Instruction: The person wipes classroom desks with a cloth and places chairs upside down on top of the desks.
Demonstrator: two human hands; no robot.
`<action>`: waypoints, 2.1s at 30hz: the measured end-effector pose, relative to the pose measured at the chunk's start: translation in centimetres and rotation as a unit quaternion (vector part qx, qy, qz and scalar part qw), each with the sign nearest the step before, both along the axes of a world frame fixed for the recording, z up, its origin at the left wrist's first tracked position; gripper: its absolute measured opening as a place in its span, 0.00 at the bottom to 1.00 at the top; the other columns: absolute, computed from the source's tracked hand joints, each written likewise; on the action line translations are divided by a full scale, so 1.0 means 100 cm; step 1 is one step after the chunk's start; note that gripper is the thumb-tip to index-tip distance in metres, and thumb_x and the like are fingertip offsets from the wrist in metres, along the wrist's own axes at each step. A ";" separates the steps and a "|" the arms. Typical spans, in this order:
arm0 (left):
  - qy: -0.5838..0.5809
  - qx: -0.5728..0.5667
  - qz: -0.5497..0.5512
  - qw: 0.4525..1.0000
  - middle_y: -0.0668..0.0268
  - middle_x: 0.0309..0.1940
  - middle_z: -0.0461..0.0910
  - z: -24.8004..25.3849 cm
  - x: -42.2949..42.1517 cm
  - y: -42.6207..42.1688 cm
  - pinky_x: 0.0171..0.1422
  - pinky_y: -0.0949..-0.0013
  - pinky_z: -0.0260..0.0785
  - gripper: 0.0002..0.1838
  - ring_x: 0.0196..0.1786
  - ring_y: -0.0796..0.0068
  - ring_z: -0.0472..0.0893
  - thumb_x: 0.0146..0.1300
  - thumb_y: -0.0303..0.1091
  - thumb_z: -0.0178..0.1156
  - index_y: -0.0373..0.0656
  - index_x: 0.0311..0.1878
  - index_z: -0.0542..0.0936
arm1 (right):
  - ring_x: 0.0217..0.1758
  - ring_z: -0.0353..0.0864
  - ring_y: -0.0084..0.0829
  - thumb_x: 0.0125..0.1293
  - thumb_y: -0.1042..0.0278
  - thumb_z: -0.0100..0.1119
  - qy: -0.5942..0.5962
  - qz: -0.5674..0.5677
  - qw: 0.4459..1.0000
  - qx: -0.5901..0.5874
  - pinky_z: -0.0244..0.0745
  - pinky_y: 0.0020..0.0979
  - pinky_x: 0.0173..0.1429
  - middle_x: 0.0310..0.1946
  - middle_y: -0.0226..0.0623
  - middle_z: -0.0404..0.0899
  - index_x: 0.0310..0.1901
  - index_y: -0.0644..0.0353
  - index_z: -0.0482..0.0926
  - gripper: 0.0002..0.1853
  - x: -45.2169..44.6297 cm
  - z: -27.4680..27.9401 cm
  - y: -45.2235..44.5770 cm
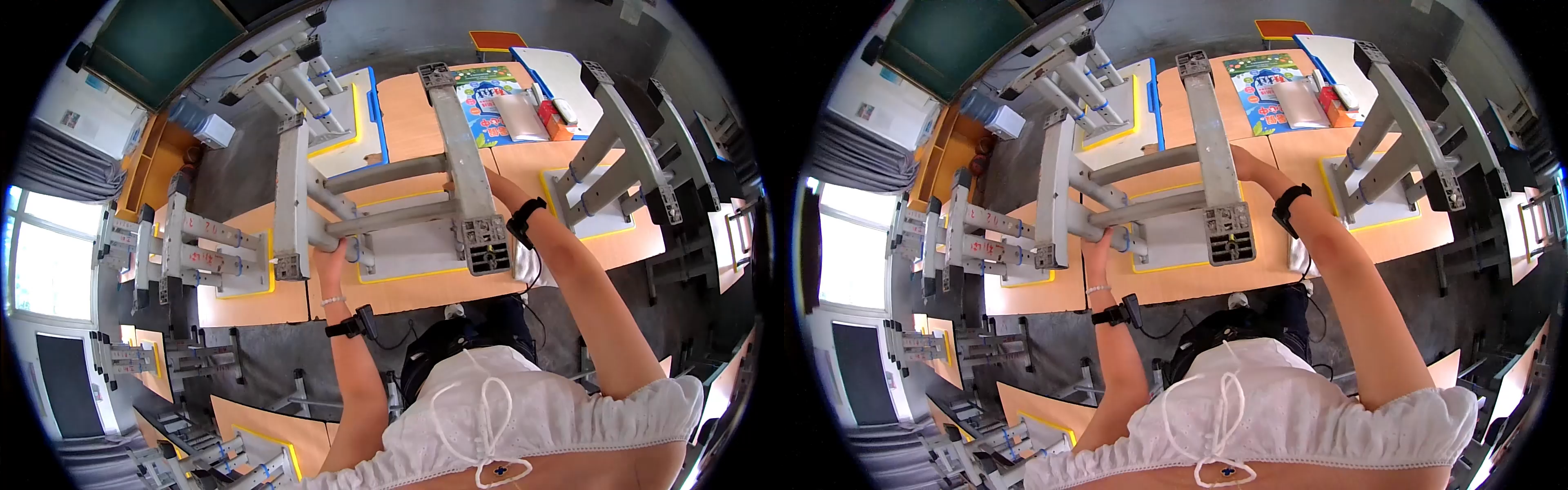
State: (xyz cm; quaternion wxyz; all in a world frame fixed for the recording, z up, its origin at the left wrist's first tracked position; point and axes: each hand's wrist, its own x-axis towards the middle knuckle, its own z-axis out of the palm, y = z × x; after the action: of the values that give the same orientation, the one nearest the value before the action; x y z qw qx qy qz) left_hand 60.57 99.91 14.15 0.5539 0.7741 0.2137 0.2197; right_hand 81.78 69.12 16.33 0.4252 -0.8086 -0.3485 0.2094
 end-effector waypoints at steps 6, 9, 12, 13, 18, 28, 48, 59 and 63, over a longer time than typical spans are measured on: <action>-0.012 -0.014 -0.034 0.999 0.59 0.39 0.79 -0.020 0.007 0.024 0.44 0.68 0.68 0.19 0.42 0.71 0.78 0.49 0.33 0.63 0.33 0.44 0.75 | 0.42 0.73 0.35 0.47 0.52 0.68 -0.042 -0.022 0.995 0.083 0.70 0.34 0.46 0.39 0.44 0.75 0.44 0.67 0.72 0.29 0.004 0.001 0.008; -0.014 0.001 -0.029 0.999 0.61 0.39 0.79 -0.024 0.009 0.025 0.44 0.69 0.68 0.19 0.41 0.72 0.77 0.50 0.32 0.63 0.34 0.44 0.75 | 0.45 0.73 0.36 0.48 0.52 0.67 -0.020 -0.013 0.999 0.023 0.70 0.34 0.48 0.42 0.43 0.75 0.47 0.66 0.72 0.30 0.008 0.008 0.013; -0.023 0.000 -0.037 0.999 0.61 0.39 0.79 -0.012 0.011 0.021 0.46 0.69 0.68 0.17 0.42 0.73 0.77 0.52 0.31 0.62 0.34 0.44 0.75 | 0.52 0.72 0.35 0.53 0.61 0.63 0.076 -0.001 0.997 -0.006 0.66 0.34 0.56 0.50 0.42 0.73 0.53 0.62 0.70 0.26 0.017 0.009 0.018; -0.050 -0.012 -0.046 0.998 0.61 0.39 0.79 -0.014 0.012 0.021 0.46 0.69 0.67 0.16 0.41 0.72 0.77 0.52 0.31 0.62 0.34 0.44 0.75 | 0.54 0.72 0.35 0.54 0.63 0.62 0.095 0.001 0.995 -0.021 0.65 0.34 0.58 0.52 0.43 0.73 0.54 0.61 0.69 0.26 0.020 0.012 0.021; -0.052 -0.016 -0.014 0.998 0.63 0.39 0.79 -0.009 0.006 0.010 0.47 0.69 0.67 0.15 0.41 0.73 0.77 0.53 0.32 0.63 0.34 0.41 0.76 | 0.56 0.71 0.38 0.52 0.63 0.63 0.154 -0.078 0.984 0.032 0.65 0.35 0.59 0.54 0.46 0.70 0.58 0.60 0.64 0.32 -0.023 0.038 0.017; 0.026 0.108 -0.009 0.994 0.57 0.34 0.80 -0.005 -0.005 0.006 0.43 0.67 0.67 0.16 0.39 0.67 0.79 0.53 0.37 0.62 0.33 0.38 0.77 | 0.57 0.64 0.53 0.50 0.64 0.62 -0.044 -0.215 0.953 -0.207 0.64 0.43 0.59 0.57 0.53 0.61 0.60 0.60 0.59 0.35 -0.093 -0.114 -0.122; 0.006 0.076 0.029 0.997 0.57 0.44 0.78 -0.030 -0.002 0.014 0.49 0.68 0.67 0.17 0.44 0.69 0.77 0.55 0.28 0.58 0.32 0.47 0.73 | 0.71 0.44 0.41 0.56 0.50 0.55 -0.131 -0.165 0.931 -0.299 0.46 0.48 0.69 0.69 0.36 0.44 0.66 0.54 0.51 0.39 -0.179 -0.172 -0.186; 0.025 0.065 0.019 0.997 0.59 0.41 0.78 -0.017 -0.014 0.002 0.47 0.72 0.66 0.16 0.42 0.76 0.76 0.58 0.31 0.57 0.29 0.45 0.73 | 0.71 0.43 0.41 0.56 0.49 0.55 -0.126 -0.123 0.942 -0.287 0.45 0.48 0.69 0.69 0.35 0.43 0.67 0.53 0.50 0.40 -0.175 -0.168 -0.175; 0.007 0.063 0.010 0.998 0.59 0.42 0.77 -0.025 -0.012 0.007 0.49 0.74 0.65 0.15 0.44 0.77 0.75 0.59 0.30 0.56 0.29 0.46 0.73 | 0.71 0.43 0.40 0.56 0.49 0.55 -0.137 -0.104 0.946 -0.276 0.45 0.48 0.69 0.69 0.34 0.43 0.67 0.52 0.49 0.41 -0.170 -0.166 -0.177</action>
State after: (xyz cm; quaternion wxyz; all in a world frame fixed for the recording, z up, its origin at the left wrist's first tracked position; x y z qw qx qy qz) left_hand 59.35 100.61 11.62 0.5001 0.8070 0.2107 0.2327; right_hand 64.82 51.40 -0.28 0.1528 -0.9471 -0.2455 0.1393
